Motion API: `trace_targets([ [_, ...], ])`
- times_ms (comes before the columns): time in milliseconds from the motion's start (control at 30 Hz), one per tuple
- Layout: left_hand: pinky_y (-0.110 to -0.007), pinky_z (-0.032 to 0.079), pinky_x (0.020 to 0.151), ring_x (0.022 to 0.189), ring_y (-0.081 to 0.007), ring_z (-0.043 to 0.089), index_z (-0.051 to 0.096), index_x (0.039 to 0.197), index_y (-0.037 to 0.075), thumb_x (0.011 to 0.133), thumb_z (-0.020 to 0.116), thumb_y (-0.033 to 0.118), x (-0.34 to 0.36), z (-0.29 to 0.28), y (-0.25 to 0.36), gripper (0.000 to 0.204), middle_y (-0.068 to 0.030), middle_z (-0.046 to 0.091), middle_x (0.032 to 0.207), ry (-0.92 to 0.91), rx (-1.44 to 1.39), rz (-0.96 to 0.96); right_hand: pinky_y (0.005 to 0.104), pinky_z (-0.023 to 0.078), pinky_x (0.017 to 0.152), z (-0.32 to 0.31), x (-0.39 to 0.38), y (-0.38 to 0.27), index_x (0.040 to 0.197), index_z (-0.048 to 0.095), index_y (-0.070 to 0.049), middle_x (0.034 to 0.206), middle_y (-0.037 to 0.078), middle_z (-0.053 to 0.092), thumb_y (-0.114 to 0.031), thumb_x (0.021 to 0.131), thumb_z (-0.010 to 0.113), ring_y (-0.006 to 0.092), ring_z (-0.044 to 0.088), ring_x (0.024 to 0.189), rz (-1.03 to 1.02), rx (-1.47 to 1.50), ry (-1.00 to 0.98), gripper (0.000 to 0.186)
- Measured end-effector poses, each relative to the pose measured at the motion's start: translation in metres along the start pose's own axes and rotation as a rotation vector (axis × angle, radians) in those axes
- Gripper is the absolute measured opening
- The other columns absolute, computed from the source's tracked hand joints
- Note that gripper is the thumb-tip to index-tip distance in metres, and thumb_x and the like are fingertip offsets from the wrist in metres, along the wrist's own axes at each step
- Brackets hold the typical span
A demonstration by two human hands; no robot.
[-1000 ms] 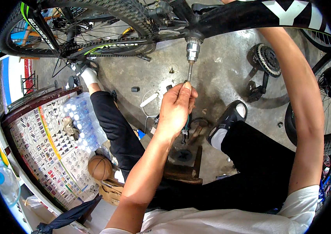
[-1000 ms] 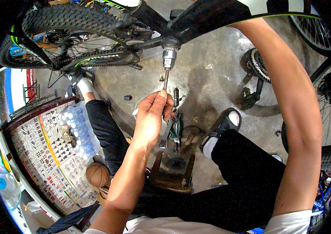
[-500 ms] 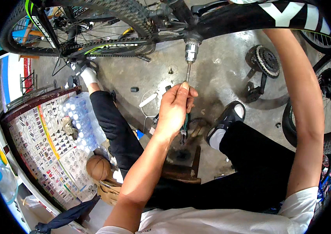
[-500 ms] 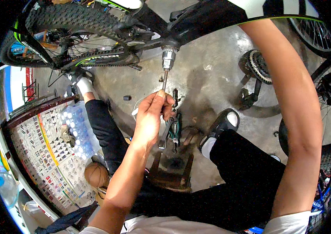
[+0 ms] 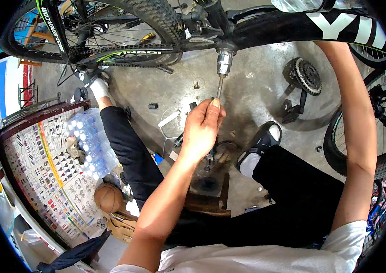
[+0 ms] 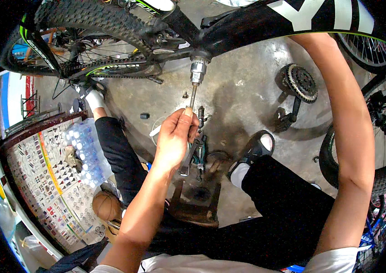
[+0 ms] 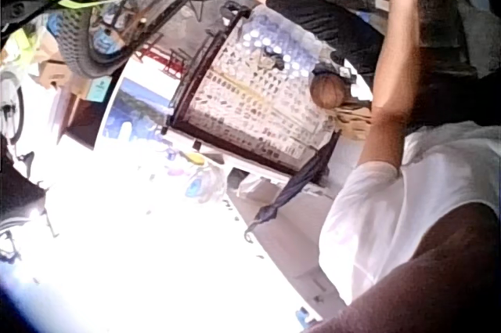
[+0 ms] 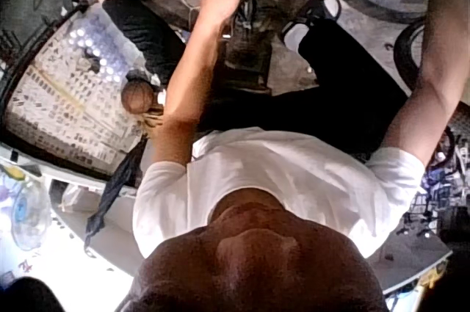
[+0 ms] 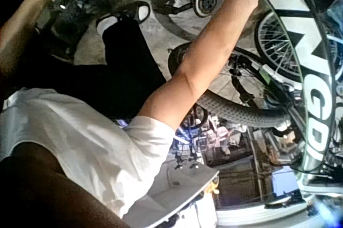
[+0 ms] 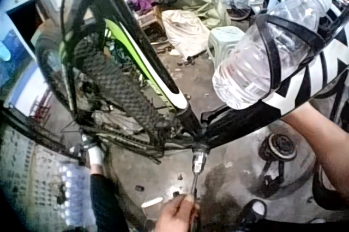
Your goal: The person uses a variety of tools to work on the bottom bracket area of a bicycle, including using pliers, a hammer with a punch, and a wrench to loosen and remove parts.
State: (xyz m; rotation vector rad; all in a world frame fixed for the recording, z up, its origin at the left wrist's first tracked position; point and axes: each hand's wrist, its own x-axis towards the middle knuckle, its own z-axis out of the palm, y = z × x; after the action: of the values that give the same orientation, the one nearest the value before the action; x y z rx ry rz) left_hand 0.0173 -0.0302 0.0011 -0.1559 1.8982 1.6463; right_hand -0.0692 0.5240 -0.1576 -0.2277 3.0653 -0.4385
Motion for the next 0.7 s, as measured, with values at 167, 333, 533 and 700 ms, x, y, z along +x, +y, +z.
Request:
trace_targets([
  [167, -0.028, 0.033, 0.052, 0.056, -0.007, 0.04, 0.062, 0.087, 0.002, 0.111, 0.05, 0.031, 0.0, 0.0, 0.002, 0.04, 0.0028, 0.047, 0.062, -0.008, -0.008, -0.027, 0.0402, 0.043, 0.113, 0.008, -0.022, 0.038, 0.143, 0.057, -0.009, 0.141, 0.013, 0.063, -0.036, 0.094, 0.069, 0.0299, 0.058, 0.132, 0.03, -0.006, 0.001, 0.057],
  [333, -0.028, 0.033, 0.052, 0.055, -0.0069, 0.04, 0.062, 0.086, 0.001, 0.111, 0.05, 0.029, 0.001, -0.001, 0.008, 0.04, 0.0024, 0.047, 0.062, -0.02, 0.033, -0.024, 0.0405, 0.043, 0.113, 0.012, -0.004, 0.045, 0.142, 0.058, -0.009, 0.141, 0.013, 0.063, -0.037, 0.094, 0.069, 0.03, 0.058, 0.132, 0.037, -0.001, 0.005, 0.057],
  [533, -0.027, 0.04, 0.061, 0.063, -0.0092, 0.046, 0.064, 0.088, 0.002, 0.111, 0.052, 0.031, -0.002, -0.003, 0.012, 0.039, 0.0013, 0.052, 0.069, -0.038, 0.093, -0.065, 0.0408, 0.043, 0.113, 0.014, -0.032, 0.085, 0.142, 0.058, -0.009, 0.141, 0.013, 0.063, -0.038, 0.094, 0.07, 0.0303, 0.058, 0.132, 0.062, 0.007, -0.01, 0.057],
  [700, -0.028, 0.035, 0.055, 0.058, -0.008, 0.042, 0.063, 0.086, 0.002, 0.111, 0.05, 0.03, -0.001, -0.002, 0.013, 0.039, 0.0019, 0.048, 0.064, -0.042, 0.057, -0.034, 0.0411, 0.043, 0.113, 0.019, -0.04, 0.101, 0.142, 0.059, -0.01, 0.141, 0.013, 0.064, -0.038, 0.093, 0.07, 0.0305, 0.059, 0.132, 0.078, 0.017, -0.015, 0.058],
])
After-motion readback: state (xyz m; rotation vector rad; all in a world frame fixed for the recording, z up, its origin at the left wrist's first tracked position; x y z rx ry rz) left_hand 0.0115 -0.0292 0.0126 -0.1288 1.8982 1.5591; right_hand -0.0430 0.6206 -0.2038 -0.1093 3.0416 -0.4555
